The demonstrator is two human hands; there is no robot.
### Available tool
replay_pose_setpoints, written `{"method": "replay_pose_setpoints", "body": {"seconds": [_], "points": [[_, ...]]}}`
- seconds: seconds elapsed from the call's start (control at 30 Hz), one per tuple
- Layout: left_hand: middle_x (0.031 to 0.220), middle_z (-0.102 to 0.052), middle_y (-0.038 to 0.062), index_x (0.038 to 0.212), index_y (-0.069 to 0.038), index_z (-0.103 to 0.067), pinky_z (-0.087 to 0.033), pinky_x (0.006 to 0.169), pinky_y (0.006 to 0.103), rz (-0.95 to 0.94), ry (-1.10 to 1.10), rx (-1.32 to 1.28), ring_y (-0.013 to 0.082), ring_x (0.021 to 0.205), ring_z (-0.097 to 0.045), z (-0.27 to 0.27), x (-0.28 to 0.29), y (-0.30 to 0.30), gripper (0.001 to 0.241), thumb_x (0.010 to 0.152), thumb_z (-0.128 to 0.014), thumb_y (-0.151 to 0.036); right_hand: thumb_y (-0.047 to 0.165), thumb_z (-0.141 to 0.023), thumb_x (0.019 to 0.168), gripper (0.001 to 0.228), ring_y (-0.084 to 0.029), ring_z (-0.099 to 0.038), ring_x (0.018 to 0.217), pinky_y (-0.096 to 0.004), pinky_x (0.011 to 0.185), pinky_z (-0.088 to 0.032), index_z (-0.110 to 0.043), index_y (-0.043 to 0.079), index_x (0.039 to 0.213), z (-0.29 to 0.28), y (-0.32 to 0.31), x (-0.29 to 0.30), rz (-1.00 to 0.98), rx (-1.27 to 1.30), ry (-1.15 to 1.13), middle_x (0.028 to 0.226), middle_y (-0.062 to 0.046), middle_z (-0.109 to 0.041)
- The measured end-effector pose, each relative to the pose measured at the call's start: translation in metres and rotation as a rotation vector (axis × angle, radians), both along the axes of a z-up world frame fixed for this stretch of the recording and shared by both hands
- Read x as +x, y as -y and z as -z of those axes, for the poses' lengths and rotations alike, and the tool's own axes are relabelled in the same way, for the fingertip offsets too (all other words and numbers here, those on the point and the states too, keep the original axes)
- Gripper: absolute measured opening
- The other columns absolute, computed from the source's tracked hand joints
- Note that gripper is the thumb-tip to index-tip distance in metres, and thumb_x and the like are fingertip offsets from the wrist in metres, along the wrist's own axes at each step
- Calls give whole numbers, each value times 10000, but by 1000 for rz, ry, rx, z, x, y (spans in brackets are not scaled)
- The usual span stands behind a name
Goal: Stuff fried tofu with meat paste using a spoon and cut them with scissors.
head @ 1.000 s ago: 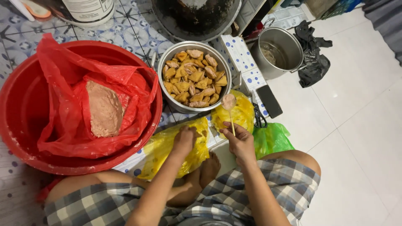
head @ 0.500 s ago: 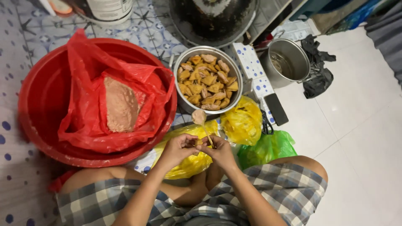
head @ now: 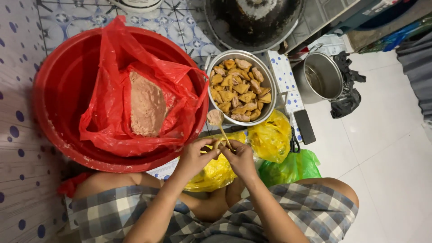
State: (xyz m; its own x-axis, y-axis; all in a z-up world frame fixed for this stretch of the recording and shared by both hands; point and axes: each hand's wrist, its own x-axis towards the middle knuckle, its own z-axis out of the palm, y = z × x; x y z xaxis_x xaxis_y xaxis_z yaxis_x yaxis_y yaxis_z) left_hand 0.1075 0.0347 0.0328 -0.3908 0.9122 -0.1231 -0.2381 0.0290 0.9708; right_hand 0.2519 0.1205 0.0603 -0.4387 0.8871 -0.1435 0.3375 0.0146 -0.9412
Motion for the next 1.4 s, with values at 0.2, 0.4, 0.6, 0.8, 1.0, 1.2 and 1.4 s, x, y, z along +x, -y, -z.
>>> {"method": "replay_pose_setpoints", "body": {"seconds": [0.2, 0.4, 0.6, 0.8, 1.0, 1.2, 1.4], "points": [[975, -780, 187, 1061, -24, -796, -654, 670, 335, -138, 85, -28, 223, 825, -746, 19, -9, -1, 208, 870, -716, -31, -24, -818, 850, 123, -145, -665, 746, -305, 706, -588, -803, -62, 966, -25, 2, -24, -66, -13, -41, 771, -179, -771], [994, -738, 229, 1040, 10, -728, -662, 666, 369, -297, 444, -46, 246, 802, -741, 39, -21, 4, 235, 812, -775, -29, -10, -844, 821, 179, -118, -655, 780, -283, 758, -581, -802, -47, 991, -34, 2, -57, -137, -26, -8, 808, -121, -772], [1082, -688, 255, 962, 85, -668, -666, 736, 365, -290, 566, -35, 246, 837, -720, -25, -65, 40, 188, 795, -745, 48, -10, -885, 756, 183, -100, -611, 719, -226, 678, -516, -785, -9, 909, -48, 3, -97, -262, 24, 0, 705, -39, -682], [947, -773, 215, 967, 55, -772, -652, 723, 357, -446, 218, -37, 196, 803, -722, -12, -97, 57, 186, 801, -823, -13, 160, -893, 783, 219, -181, -722, 772, -344, 735, -559, -803, 70, 961, -20, -7, -142, -422, 210, 140, 778, -113, -774], [1009, -768, 133, 931, -47, -812, -608, 796, 380, -796, -421, -123, 279, 929, -751, 6, -123, 65, 193, 742, -788, -20, 255, -542, 1031, 258, -315, -772, 922, -482, 783, -605, -732, 223, 1202, -11, -27, -202, -764, 605, 732, 964, -65, -783], [985, -749, 201, 934, 39, -785, -633, 694, 400, -872, -299, -86, 333, 894, -753, 1, -131, 66, 180, 754, -783, 43, 83, -577, 898, 229, -304, -782, 746, -458, 619, -603, -794, 154, 894, 111, -53, -239, -1039, 1155, 1027, 742, -54, -758], [981, -760, 173, 908, 0, -798, -622, 754, 407, -896, -300, -110, 332, 914, -756, 10, -136, 67, 165, 744, -780, 11, 19, -523, 904, 296, -322, -776, 729, -480, 573, -607, -790, 133, 846, 141, -58, -257, -1156, 1163, 971, 727, -105, -753]]}}
